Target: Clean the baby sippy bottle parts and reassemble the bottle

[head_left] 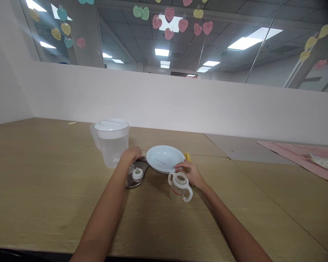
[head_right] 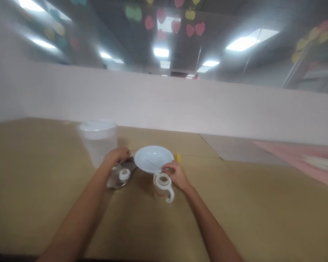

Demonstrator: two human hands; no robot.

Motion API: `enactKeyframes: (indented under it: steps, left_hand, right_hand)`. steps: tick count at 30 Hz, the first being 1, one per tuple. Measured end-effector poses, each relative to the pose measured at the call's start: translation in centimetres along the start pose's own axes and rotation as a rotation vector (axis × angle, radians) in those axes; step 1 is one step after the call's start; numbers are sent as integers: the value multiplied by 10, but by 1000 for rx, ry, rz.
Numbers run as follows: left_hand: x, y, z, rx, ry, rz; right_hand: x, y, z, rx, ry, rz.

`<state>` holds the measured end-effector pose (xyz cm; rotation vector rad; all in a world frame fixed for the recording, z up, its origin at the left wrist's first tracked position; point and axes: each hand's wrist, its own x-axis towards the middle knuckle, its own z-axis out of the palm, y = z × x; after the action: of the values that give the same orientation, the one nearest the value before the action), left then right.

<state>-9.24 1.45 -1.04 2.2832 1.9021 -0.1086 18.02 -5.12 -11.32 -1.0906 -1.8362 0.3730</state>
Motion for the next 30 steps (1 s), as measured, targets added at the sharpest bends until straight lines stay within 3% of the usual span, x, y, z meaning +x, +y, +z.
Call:
enactKeyframes:
  steps: [7, 11, 19, 23, 30]
  left_hand:
    - [-19, -8, -30, -24, 146, 0]
    - [-27, -2, -39, -76, 273, 74]
    - [-32, 22, -38, -443, 334, 454]
    - [-35, 35, -35, -398, 434, 449]
    - [-25, 46, -27, -284, 479, 471]
  right_hand:
    - [1, 6, 1, 160, 63, 156]
    - [4, 7, -2, 365, 186, 265]
    - [9, 3, -21, 828, 569, 388]
    - [9, 4, -25, 936, 588, 387]
    - [9, 13, -23, 825, 610, 389]
